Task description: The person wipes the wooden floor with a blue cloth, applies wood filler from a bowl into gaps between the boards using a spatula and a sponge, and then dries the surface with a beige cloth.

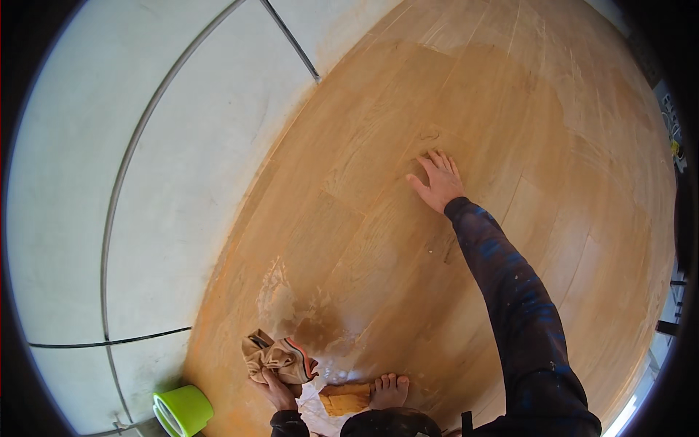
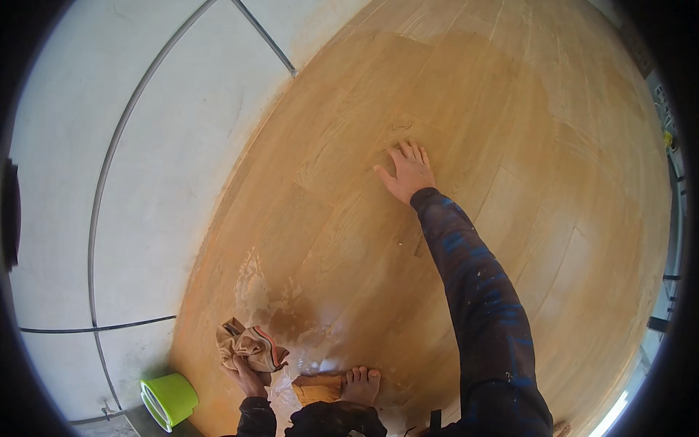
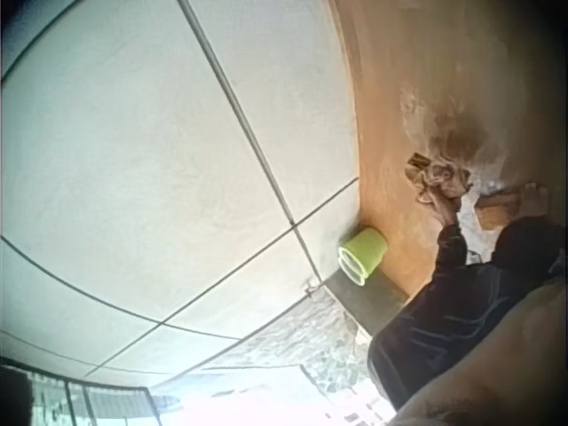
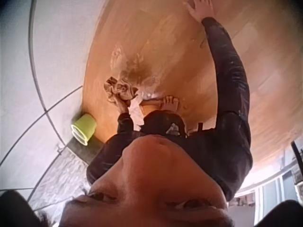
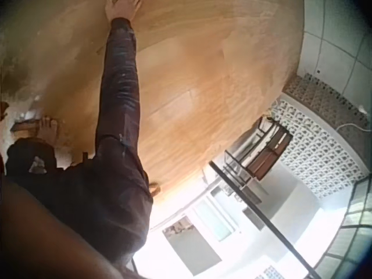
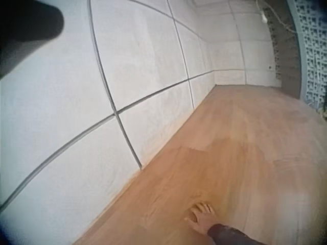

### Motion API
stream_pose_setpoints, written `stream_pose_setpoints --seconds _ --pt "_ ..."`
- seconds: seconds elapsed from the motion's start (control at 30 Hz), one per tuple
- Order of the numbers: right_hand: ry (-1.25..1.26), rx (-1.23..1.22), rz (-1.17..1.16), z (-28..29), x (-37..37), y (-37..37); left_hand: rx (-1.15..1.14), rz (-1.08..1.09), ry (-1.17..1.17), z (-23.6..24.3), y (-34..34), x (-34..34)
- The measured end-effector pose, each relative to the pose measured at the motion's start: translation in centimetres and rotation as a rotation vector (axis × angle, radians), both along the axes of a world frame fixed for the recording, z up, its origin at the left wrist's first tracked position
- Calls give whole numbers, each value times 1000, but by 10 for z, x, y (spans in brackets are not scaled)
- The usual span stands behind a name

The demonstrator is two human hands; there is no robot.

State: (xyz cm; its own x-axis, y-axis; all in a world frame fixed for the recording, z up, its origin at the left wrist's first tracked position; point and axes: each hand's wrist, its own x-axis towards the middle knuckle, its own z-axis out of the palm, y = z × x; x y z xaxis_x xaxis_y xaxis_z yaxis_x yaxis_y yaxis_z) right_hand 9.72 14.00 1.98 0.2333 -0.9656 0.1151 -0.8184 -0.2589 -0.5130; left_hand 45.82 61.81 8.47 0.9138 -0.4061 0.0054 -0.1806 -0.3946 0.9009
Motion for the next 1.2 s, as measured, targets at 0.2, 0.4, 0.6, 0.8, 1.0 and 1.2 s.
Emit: stream_pose_setpoints --seconds 0.2,0.4,0.6,0.8,1.0,1.2 --pt "-1035 989 648 103 44 249 6 -628 -91 94 -74 -120" --pt "-1268 1370 96 114 -73 312 31 -1162 55 59 -47 -186" --pt "-1294 970 16 90 -142 344 748 -1092 -797 -26 119 -107" --pt "-1187 639 -90 64 -165 336 867 -644 -779 -43 195 -29" --pt "-544 98 107 111 -126 371 1194 -282 -877 18 270 145" --pt "208 181 146 87 -51 452 1178 -163 -825 -9 212 217"
